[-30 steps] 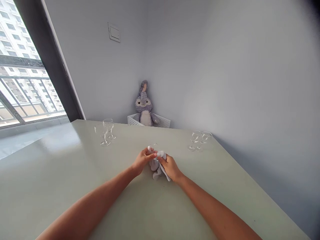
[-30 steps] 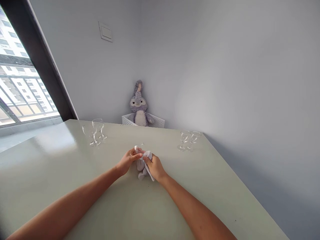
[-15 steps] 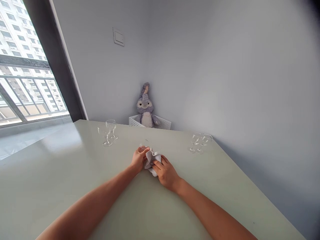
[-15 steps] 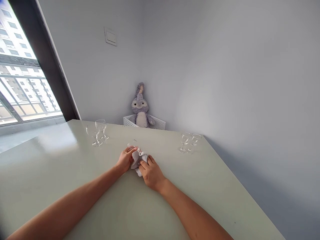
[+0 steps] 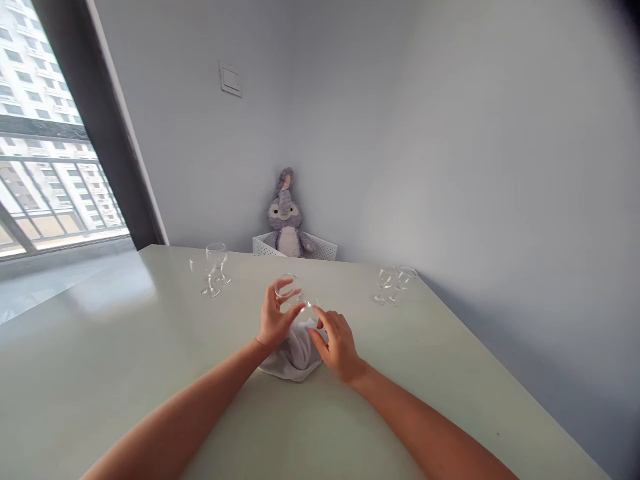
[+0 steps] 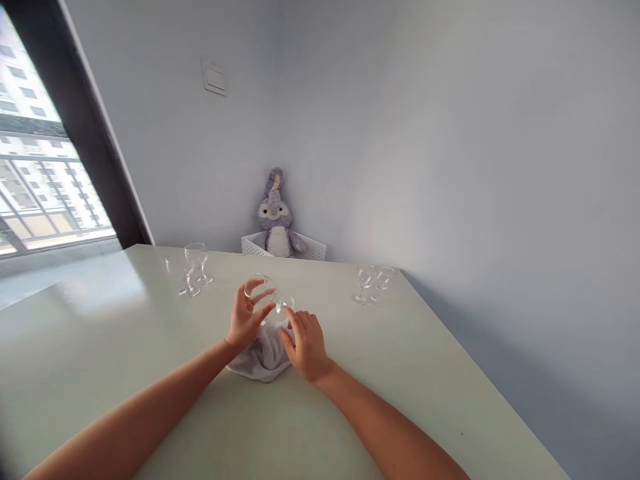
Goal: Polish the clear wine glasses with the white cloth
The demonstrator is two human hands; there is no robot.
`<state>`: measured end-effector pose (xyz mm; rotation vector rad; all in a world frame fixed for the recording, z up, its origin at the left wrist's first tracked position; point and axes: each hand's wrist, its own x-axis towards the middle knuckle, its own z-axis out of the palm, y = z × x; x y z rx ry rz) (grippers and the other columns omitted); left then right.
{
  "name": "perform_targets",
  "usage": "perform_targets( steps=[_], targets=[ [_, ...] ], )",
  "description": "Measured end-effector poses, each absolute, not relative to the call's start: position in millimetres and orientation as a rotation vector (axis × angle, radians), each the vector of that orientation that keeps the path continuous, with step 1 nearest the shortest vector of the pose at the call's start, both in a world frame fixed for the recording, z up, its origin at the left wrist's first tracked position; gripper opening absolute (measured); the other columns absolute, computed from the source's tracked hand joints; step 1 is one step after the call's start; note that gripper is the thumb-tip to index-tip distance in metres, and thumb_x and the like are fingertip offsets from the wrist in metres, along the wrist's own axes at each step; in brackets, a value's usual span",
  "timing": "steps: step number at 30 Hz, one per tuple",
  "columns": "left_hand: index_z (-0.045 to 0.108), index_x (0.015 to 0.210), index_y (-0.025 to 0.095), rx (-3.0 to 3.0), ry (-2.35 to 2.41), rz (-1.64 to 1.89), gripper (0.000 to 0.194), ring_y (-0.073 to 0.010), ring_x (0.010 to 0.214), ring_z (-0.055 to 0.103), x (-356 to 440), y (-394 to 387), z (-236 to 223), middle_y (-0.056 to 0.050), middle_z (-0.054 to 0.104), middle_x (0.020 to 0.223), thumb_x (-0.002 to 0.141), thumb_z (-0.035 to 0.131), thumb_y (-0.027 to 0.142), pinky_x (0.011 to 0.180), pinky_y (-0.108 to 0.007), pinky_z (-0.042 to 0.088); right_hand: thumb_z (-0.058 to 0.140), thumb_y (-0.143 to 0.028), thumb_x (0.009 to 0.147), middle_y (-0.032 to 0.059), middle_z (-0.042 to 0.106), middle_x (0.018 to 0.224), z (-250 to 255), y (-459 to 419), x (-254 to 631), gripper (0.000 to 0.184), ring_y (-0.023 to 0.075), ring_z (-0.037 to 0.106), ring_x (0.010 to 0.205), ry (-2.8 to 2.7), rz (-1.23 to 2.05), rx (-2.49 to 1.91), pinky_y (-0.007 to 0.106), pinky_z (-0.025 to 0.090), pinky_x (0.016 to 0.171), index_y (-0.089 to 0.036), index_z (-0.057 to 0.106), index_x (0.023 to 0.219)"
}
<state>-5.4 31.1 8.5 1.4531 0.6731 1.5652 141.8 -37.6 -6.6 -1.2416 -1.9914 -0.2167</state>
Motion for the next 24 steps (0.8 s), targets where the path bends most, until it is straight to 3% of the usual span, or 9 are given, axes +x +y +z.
perform_targets(
  steps=[2, 5, 7, 11, 15, 20, 24],
  targets=[
    [0.041, 0.111, 0.025, 1.554, 0.587, 1.447, 0.054, -0.0212, 0.101, 0.057, 5.0, 15.4, 5.5, -0.007, 0.047, 0.12, 0.066, 0.069, 0.027, 0.092, -0.036, 0.041, 0.041, -0.026, 0.086, 0.0047, 0.057, 0.075, -8.8, -30.4, 147.0, 0.034, 0.0179, 0.052, 0.069, -1.913, -0.231, -1.416, 0.031, 0.038, 0.065, -0.015, 0.047, 0.118],
    [0.037, 0.116, 0.027, 1.655, 0.539, 1.295, 0.057, -0.022, 0.105, 0.054, 15.7, 2.4, 0.0, -0.008, 0.046, 0.122, 0.068, 0.068, 0.027, 0.093, -0.037, 0.04, 0.047, -0.019, 0.08, 0.0037, 0.057, 0.072, -12.5, -22.1, 153.6, 0.013, 0.0175, 0.051, 0.067, -1.913, -0.272, -1.636, 0.029, 0.035, 0.061, -0.018, 0.06, 0.085],
    [0.034, 0.12, 0.028, 1.713, 0.575, 1.231, 0.06, -0.0231, 0.108, 0.052, 18.7, 1.3, -3.0, -0.009, 0.045, 0.125, 0.069, 0.066, 0.029, 0.092, -0.038, 0.04, 0.048, -0.015, 0.078, 0.003, 0.057, 0.071, -15.1, -16.8, 158.6, 0.013, 0.0165, 0.052, 0.066, -1.924, -0.232, -1.726, 0.028, 0.034, 0.061, -0.019, 0.059, 0.07],
    [0.033, 0.123, 0.028, 1.865, 0.765, 1.167, 0.064, -0.0243, 0.114, 0.046, 18.7, 8.4, -11.3, -0.008, 0.044, 0.128, 0.069, 0.065, 0.032, 0.096, -0.044, 0.033, 0.045, -0.022, 0.082, 0.002, 0.061, 0.085, -18.1, 0.9, 179.0, 0.017, 0.0147, 0.056, 0.073, -1.752, 0.047, -1.798, 0.025, 0.036, 0.064, -0.022, 0.062, 0.081],
    [0.033, 0.124, 0.027, 1.881, 0.889, 1.138, 0.058, -0.0214, 0.108, 0.049, 17.2, 17.1, -24.0, -0.007, 0.048, 0.122, 0.073, 0.059, 0.034, 0.092, -0.043, 0.037, 0.044, -0.026, 0.082, 0.0054, 0.061, 0.1, -18.5, 25.5, 212.4, 0.021, 0.0163, 0.057, 0.084, -1.427, 0.231, -1.951, 0.024, 0.038, 0.067, -0.019, 0.062, 0.09],
    [0.034, 0.124, 0.028, 1.822, 0.97, 1.109, 0.05, -0.0175, 0.102, 0.051, 16.4, 23.9, -32.1, -0.005, 0.051, 0.113, 0.078, 0.052, 0.035, 0.088, -0.039, 0.041, 0.046, -0.026, 0.08, 0.0058, 0.064, 0.094, -24.2, 46.2, 244.9, 0.024, 0.0145, 0.059, 0.079, -1.271, 0.327, -2.056, 0.021, 0.038, 0.061, -0.018, 0.06, 0.097],
    [0.04, 0.118, 0.028, 1.776, 0.978, 1.126, 0.043, -0.0164, 0.097, 0.053, 15.3, 25.1, -31.4, -0.004, 0.054, 0.106, 0.078, 0.051, 0.034, 0.085, -0.036, 0.044, 0.046, -0.027, 0.079, 0.0037, 0.066, 0.088, -29.1, 54.9, 256.5, 0.019, 0.014, 0.059, 0.073, -1.215, 0.388, -2.085, 0.021, 0.036, 0.056, -0.019, 0.061, 0.087]
  ],
)
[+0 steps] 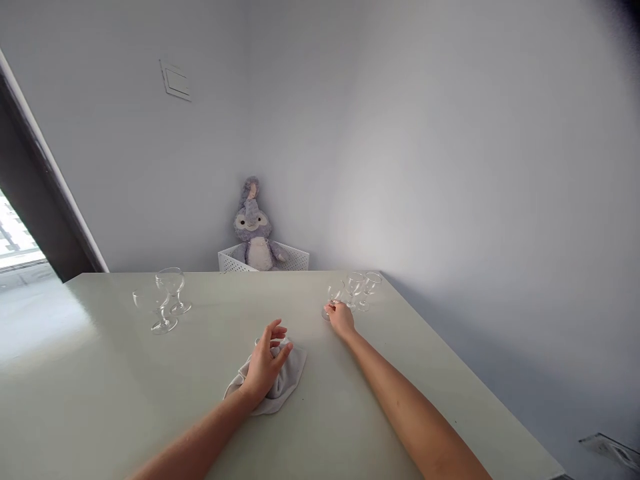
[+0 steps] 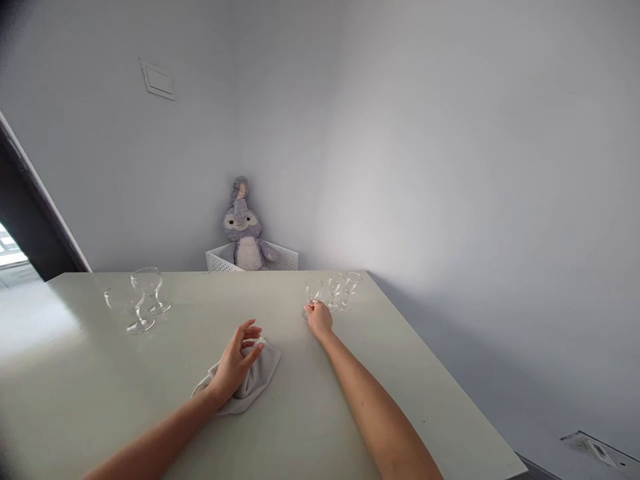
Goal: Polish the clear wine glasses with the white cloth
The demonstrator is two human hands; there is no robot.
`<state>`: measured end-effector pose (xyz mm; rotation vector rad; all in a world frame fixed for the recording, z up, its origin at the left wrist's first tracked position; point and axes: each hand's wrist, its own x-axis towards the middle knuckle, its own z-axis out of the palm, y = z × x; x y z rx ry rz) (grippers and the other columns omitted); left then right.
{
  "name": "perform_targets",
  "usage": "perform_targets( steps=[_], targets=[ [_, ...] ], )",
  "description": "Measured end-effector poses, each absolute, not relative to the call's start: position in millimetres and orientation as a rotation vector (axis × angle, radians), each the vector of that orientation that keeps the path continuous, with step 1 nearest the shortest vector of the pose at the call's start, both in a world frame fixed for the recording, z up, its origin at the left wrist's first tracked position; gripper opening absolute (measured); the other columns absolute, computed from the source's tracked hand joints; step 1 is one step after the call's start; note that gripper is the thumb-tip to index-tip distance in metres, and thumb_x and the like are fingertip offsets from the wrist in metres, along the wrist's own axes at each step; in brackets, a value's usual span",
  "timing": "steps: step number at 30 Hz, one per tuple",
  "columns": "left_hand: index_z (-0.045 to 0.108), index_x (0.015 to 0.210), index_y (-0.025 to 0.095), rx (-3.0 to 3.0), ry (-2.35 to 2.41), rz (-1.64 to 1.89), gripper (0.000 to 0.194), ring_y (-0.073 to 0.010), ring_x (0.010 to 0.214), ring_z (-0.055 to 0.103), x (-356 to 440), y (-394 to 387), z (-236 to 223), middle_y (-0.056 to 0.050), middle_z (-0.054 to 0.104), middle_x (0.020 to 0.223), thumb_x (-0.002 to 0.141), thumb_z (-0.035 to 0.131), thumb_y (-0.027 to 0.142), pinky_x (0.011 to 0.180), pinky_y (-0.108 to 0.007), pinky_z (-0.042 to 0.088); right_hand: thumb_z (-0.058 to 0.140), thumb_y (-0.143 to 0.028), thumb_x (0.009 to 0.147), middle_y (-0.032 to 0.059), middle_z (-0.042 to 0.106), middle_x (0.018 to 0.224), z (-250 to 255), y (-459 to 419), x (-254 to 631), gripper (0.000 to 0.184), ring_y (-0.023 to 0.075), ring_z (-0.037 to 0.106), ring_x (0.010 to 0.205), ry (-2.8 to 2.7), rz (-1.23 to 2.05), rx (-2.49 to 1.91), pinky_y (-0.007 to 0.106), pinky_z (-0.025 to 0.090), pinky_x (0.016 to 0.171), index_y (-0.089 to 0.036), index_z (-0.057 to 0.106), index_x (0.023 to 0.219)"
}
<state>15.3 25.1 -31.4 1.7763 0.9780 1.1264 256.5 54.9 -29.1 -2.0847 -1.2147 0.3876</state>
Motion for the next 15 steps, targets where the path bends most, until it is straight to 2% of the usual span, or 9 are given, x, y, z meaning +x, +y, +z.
perform_targets(
  steps=[5, 9, 13, 15],
  targets=[
    [0.053, 0.1, 0.024, 1.693, 1.012, 1.212, 0.026, -0.0145, 0.083, 0.055, 14.0, 23.9, -26.2, -0.001, 0.054, 0.087, 0.076, 0.051, 0.033, 0.081, -0.032, 0.044, 0.045, -0.027, 0.078, 0.0033, 0.065, 0.09, -30.3, 65.0, 265.6, 0.018, 0.0137, 0.057, 0.07, -1.167, 0.4, -2.082, 0.021, 0.034, 0.053, -0.019, 0.059, 0.071],
    [0.054, 0.094, 0.022, 1.609, 1.049, 1.229, 0.023, -0.0119, 0.065, 0.05, 14.4, 23.2, -21.6, 0.002, 0.049, 0.072, 0.074, 0.052, 0.034, 0.069, -0.026, 0.044, 0.046, -0.026, 0.077, 0.0034, 0.064, 0.089, -30.8, 72.3, 271.8, 0.017, 0.0141, 0.057, 0.068, -1.135, 0.39, -2.078, 0.022, 0.033, 0.052, -0.019, 0.058, 0.067],
    [0.051, 0.095, 0.022, 1.602, 1.053, 1.188, 0.023, -0.0105, 0.059, 0.044, 14.2, 23.3, -19.6, 0.004, 0.044, 0.066, 0.075, 0.052, 0.034, 0.061, -0.023, 0.04, 0.047, -0.025, 0.076, 0.0033, 0.064, 0.085, -33.7, 71.1, 274.0, 0.014, 0.0149, 0.057, 0.071, -1.123, 0.383, -2.056, 0.022, 0.034, 0.054, -0.019, 0.058, 0.071],
    [0.05, 0.094, 0.022, 1.619, 1.062, 1.166, 0.021, -0.0104, 0.057, 0.041, 13.5, 23.0, -19.2, 0.005, 0.041, 0.061, 0.076, 0.05, 0.034, 0.061, -0.023, 0.038, 0.048, -0.024, 0.074, 0.003, 0.063, 0.083, -35.7, 64.9, 273.8, 0.015, 0.0152, 0.057, 0.073, -1.12, 0.386, -2.039, 0.022, 0.036, 0.056, -0.019, 0.059, 0.082]
  ],
)
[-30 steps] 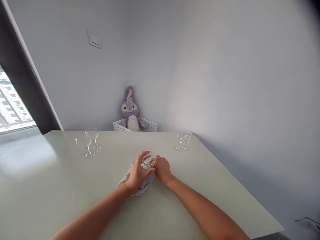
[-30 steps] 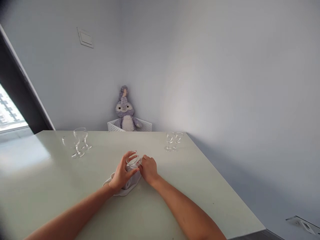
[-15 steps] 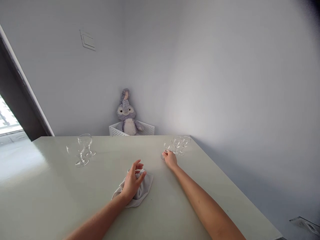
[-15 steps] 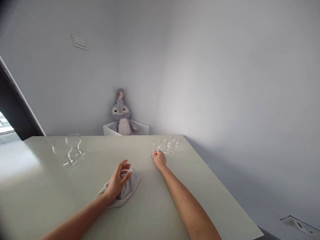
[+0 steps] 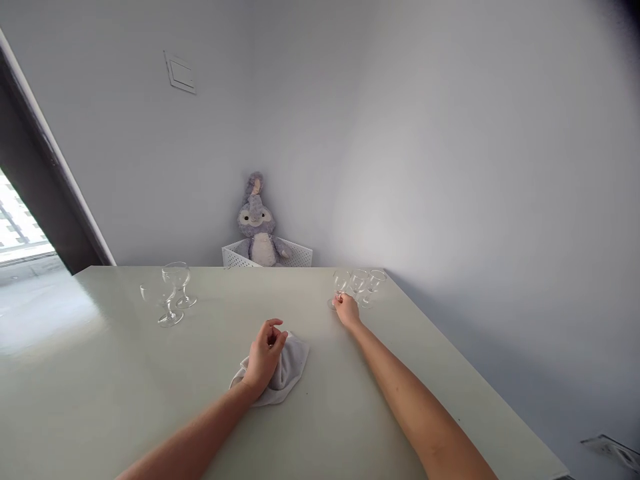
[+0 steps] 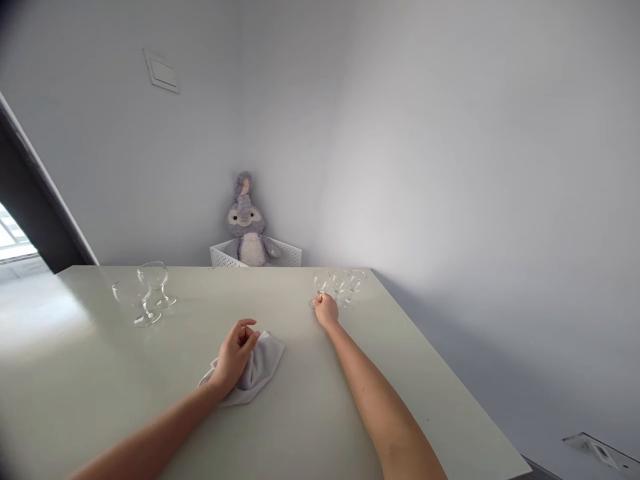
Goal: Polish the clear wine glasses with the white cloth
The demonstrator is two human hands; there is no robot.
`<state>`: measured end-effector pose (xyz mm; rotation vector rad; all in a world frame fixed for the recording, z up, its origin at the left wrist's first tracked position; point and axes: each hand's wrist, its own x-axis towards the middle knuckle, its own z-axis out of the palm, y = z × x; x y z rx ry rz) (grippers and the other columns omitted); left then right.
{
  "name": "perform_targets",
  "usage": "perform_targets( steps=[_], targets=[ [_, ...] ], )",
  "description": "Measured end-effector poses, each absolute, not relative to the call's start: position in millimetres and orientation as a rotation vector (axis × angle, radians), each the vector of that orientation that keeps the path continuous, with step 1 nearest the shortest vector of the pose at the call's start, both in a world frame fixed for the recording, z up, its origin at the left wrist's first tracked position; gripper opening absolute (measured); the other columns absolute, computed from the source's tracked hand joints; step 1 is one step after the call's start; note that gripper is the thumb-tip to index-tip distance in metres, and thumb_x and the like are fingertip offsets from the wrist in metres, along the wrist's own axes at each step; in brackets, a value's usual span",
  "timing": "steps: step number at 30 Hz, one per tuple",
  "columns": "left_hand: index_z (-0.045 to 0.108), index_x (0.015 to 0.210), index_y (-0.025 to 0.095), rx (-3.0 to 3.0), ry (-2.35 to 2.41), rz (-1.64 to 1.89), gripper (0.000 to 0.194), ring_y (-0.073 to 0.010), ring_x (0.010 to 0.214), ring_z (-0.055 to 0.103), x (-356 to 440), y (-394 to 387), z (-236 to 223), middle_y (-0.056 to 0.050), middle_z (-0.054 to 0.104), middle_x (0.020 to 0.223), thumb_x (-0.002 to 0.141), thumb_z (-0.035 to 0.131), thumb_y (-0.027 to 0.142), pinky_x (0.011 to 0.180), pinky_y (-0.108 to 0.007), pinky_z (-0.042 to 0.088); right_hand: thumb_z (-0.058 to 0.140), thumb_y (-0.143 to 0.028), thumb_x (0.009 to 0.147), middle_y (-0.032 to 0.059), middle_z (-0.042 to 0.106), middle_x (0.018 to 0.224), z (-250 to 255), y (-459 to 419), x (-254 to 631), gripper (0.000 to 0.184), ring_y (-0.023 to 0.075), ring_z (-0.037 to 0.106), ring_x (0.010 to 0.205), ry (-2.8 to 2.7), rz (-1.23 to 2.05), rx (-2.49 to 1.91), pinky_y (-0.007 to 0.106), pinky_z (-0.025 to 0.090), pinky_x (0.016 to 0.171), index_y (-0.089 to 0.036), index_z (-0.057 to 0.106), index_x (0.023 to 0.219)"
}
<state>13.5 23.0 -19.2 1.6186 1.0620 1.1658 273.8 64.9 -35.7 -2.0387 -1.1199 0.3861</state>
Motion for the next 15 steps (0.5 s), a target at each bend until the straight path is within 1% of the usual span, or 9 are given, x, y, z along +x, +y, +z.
perform_targets(
  steps=[3, 4, 6, 9, 13, 15],
  targets=[
    [0.051, 0.091, 0.022, 1.629, 1.071, 1.187, 0.018, -0.0104, 0.057, 0.04, 12.5, 22.0, -18.8, 0.005, 0.039, 0.061, 0.077, 0.049, 0.034, 0.062, -0.023, 0.037, 0.049, -0.028, 0.074, 0.0034, 0.062, 0.086, -37.3, 52.7, 274.0, 0.034, 0.0147, 0.058, 0.074, -1.101, 0.396, -2.02, 0.022, 0.039, 0.058, -0.018, 0.052, 0.106],
    [0.051, 0.092, 0.022, 1.625, 1.066, 1.196, 0.019, -0.0105, 0.059, 0.041, 12.4, 21.7, -18.6, 0.005, 0.041, 0.064, 0.077, 0.049, 0.033, 0.063, -0.023, 0.037, 0.049, -0.03, 0.075, 0.0038, 0.062, 0.088, -37.0, 49.5, 274.3, 0.039, 0.0145, 0.058, 0.073, -1.096, 0.403, -2.017, 0.022, 0.04, 0.058, -0.017, 0.049, 0.111],
    [0.051, 0.094, 0.023, 1.609, 1.054, 1.207, 0.02, -0.0106, 0.061, 0.043, 12.5, 21.1, -18.1, 0.004, 0.045, 0.069, 0.076, 0.049, 0.032, 0.064, -0.023, 0.038, 0.05, -0.035, 0.074, 0.0044, 0.061, 0.09, -35.2, 46.6, 275.3, 0.044, 0.0142, 0.058, 0.071, -1.096, 0.426, -2.022, 0.022, 0.04, 0.057, -0.016, 0.048, 0.114],
    [0.051, 0.094, 0.023, 1.605, 1.061, 1.209, 0.021, -0.0107, 0.06, 0.044, 12.9, 20.9, -17.7, 0.004, 0.045, 0.066, 0.075, 0.049, 0.032, 0.063, -0.023, 0.038, 0.052, -0.039, 0.073, 0.0049, 0.062, 0.092, -30.6, 50.8, 275.3, 0.043, 0.0142, 0.058, 0.068, -1.099, 0.451, -2.058, 0.023, 0.04, 0.055, -0.017, 0.052, 0.109],
    [0.052, 0.091, 0.023, 1.599, 1.099, 1.239, 0.019, -0.0104, 0.054, 0.042, 12.7, 20.9, -17.9, 0.006, 0.038, 0.057, 0.076, 0.048, 0.034, 0.06, -0.023, 0.038, 0.05, -0.034, 0.074, 0.0043, 0.062, 0.09, -26.1, 62.2, 271.7, 0.024, 0.0155, 0.058, 0.067, -1.072, 0.447, -2.146, 0.024, 0.038, 0.052, -0.02, 0.06, 0.09],
    [0.053, 0.094, 0.023, 1.584, 1.089, 1.255, 0.022, -0.0104, 0.055, 0.043, 12.6, 20.8, -18.6, 0.006, 0.04, 0.059, 0.076, 0.049, 0.034, 0.06, -0.023, 0.038, 0.049, -0.03, 0.074, 0.0036, 0.063, 0.085, -25.4, 66.5, 270.5, 0.016, 0.016, 0.058, 0.067, -1.062, 0.443, -2.177, 0.024, 0.037, 0.052, -0.02, 0.061, 0.081]
  ],
)
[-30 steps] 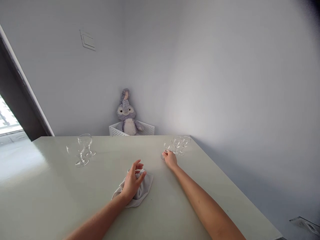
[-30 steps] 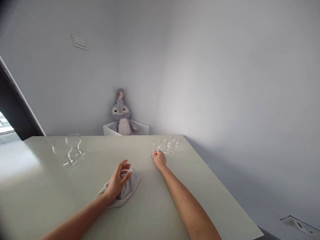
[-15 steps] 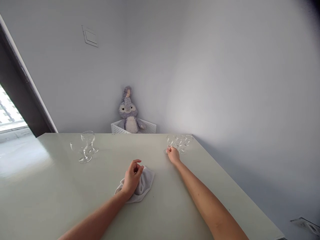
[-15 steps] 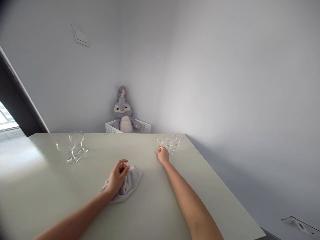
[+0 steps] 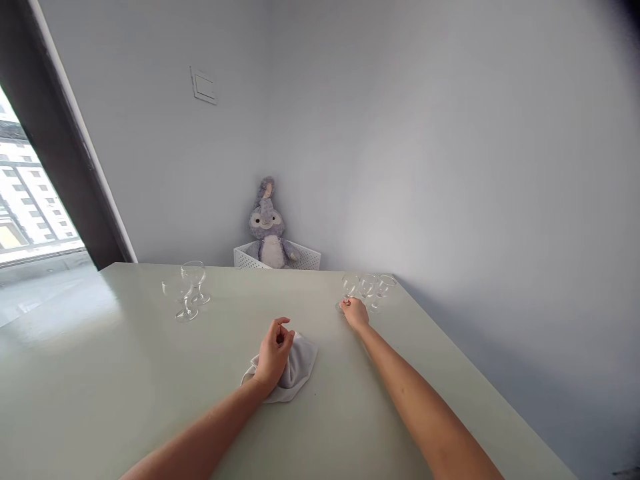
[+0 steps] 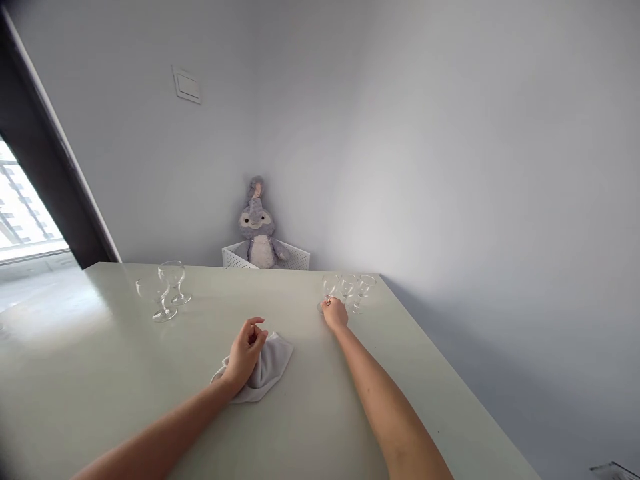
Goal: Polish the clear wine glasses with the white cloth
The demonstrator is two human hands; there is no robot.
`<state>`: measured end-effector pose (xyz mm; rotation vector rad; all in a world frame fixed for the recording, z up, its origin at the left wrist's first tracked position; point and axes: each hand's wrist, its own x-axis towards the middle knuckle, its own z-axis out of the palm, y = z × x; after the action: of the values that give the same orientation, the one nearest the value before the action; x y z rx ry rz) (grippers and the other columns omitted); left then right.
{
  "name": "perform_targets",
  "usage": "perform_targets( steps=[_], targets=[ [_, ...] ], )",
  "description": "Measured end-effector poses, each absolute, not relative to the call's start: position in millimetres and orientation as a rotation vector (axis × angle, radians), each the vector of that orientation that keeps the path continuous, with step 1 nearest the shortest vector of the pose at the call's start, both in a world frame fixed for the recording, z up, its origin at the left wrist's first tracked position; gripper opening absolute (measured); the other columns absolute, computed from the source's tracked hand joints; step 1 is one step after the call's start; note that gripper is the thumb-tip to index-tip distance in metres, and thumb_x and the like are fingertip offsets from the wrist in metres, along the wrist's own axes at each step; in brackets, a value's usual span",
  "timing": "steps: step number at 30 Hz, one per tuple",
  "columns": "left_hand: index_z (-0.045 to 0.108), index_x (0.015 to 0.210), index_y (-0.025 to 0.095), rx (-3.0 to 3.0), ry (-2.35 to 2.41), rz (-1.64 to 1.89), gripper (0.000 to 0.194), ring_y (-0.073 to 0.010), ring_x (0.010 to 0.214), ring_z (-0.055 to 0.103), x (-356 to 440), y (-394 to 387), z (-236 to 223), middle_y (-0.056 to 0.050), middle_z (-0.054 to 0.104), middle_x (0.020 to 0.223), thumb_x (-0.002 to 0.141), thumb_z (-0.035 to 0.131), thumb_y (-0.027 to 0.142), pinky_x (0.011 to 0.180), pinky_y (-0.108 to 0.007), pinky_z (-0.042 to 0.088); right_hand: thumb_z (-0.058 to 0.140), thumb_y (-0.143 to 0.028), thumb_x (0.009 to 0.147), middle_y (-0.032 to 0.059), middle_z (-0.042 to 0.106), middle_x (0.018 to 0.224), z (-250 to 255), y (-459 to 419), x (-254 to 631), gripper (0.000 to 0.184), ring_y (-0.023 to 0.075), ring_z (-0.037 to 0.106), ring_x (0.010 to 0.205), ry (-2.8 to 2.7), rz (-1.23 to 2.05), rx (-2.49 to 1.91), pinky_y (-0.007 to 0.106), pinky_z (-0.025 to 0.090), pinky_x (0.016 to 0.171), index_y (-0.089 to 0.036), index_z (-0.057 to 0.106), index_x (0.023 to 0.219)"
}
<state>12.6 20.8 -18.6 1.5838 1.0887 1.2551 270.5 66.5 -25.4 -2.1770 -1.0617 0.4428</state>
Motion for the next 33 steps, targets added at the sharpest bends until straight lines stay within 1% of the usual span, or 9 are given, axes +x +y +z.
perform_targets(
  steps=[3, 6, 12, 16, 22, 25, 27, 30, 33],
  targets=[
    [0.051, 0.101, 0.022, 1.564, 1.044, 1.244, 0.028, -0.0107, 0.06, 0.046, 12.9, 21.0, -21.2, 0.004, 0.048, 0.066, 0.075, 0.05, 0.034, 0.063, -0.024, 0.04, 0.049, -0.028, 0.074, 0.0031, 0.063, 0.082, -25.9, 70.3, 271.9, 0.014, 0.016, 0.058, 0.067, -1.049, 0.436, -2.186, 0.024, 0.036, 0.053, -0.02, 0.06, 0.075],
    [0.049, 0.101, 0.022, 1.531, 1.013, 1.228, 0.029, -0.0106, 0.061, 0.046, 12.6, 22.2, -21.7, 0.003, 0.049, 0.067, 0.075, 0.051, 0.034, 0.063, -0.024, 0.039, 0.05, -0.029, 0.073, 0.0027, 0.063, 0.083, -27.5, 69.7, 274.7, 0.013, 0.0152, 0.058, 0.067, -1.039, 0.439, -2.152, 0.023, 0.037, 0.053, -0.02, 0.059, 0.077],
    [0.046, 0.097, 0.022, 1.236, 0.764, 1.202, 0.03, -0.0079, 0.058, 0.042, 3.7, 22.5, 18.1, 0.005, 0.045, 0.066, 0.072, 0.058, 0.033, 0.057, -0.021, 0.037, 0.053, -0.034, 0.071, 0.0042, 0.06, 0.086, -29.3, 45.6, 268.3, 0.034, 0.0146, 0.057, 0.066, -0.994, 0.506, -1.989, 0.023, 0.04, 0.053, -0.019, 0.052, 0.101],
    [0.048, 0.081, 0.02, 0.877, 0.412, 0.993, 0.023, -0.0053, 0.054, 0.037, -0.1, 11.5, 54.9, 0.006, 0.034, 0.061, 0.072, 0.061, 0.037, 0.065, -0.024, 0.042, 0.055, -0.035, 0.069, 0.0037, 0.056, 0.083, -27.8, 22.6, 253.0, 0.035, 0.0142, 0.054, 0.06, -0.963, 0.589, -1.856, 0.024, 0.042, 0.05, -0.019, 0.049, 0.1],
    [0.033, 0.061, 0.019, 0.68, 0.246, 0.797, 0.045, -0.0047, 0.049, 0.026, 2.1, -4.0, 54.9, 0.007, 0.021, 0.057, 0.065, 0.064, 0.051, 0.062, -0.028, 0.043, 0.059, -0.038, 0.067, -0.0021, 0.05, 0.071, -21.5, -7.2, 202.5, 0.025, 0.0091, 0.045, 0.048, -1.055, 0.73, -1.647, 0.024, 0.041, 0.046, -0.02, 0.048, 0.083],
    [0.028, 0.058, 0.019, 0.66, 0.188, 0.739, 0.051, -0.0046, 0.047, 0.022, 2.7, -5.5, 48.3, 0.007, 0.019, 0.056, 0.064, 0.065, 0.053, 0.06, -0.028, 0.043, 0.055, -0.034, 0.073, -0.0032, 0.048, 0.066, -13.9, -28.4, 169.4, 0.016, 0.0111, 0.046, 0.055, -1.33, 0.72, -1.494, 0.023, 0.041, 0.049, -0.021, 0.049, 0.08],
    [0.028, 0.057, 0.019, 0.638, 0.136, 0.709, 0.05, -0.0047, 0.047, 0.022, 3.3, -6.5, 47.5, 0.007, 0.019, 0.055, 0.065, 0.066, 0.05, 0.059, -0.027, 0.042, 0.05, -0.032, 0.078, -0.0009, 0.052, 0.072, -8.7, -43.8, 150.3, 0.012, 0.0131, 0.049, 0.063, -1.583, 0.63, -1.383, 0.025, 0.043, 0.055, -0.022, 0.052, 0.084],
    [0.033, 0.059, 0.018, 0.645, 0.129, 0.69, 0.041, -0.0056, 0.048, 0.024, 3.7, -7.3, 51.1, 0.007, 0.02, 0.055, 0.07, 0.064, 0.043, 0.06, -0.027, 0.041, 0.048, -0.031, 0.081, 0.0048, 0.057, 0.094, -6.1, -61.8, 130.9, 0.025, 0.0189, 0.051, 0.086, -2.003, 0.398, -1.173, 0.032, 0.045, 0.072, -0.023, 0.052, 0.104],
    [0.038, 0.061, 0.018, 0.706, 0.221, 0.759, 0.031, -0.0061, 0.051, 0.03, -1.5, -2.1, 54.5, 0.006, 0.026, 0.057, 0.073, 0.061, 0.036, 0.064, -0.027, 0.041, 0.051, -0.038, 0.08, 0.0089, 0.055, 0.111, -12.0, -69.3, 123.7, 0.041, 0.0238, 0.046, 0.102, -2.334, 0.226, -1.076, 0.04, 0.041, 0.085, -0.021, 0.047, 0.118]
  ],
)
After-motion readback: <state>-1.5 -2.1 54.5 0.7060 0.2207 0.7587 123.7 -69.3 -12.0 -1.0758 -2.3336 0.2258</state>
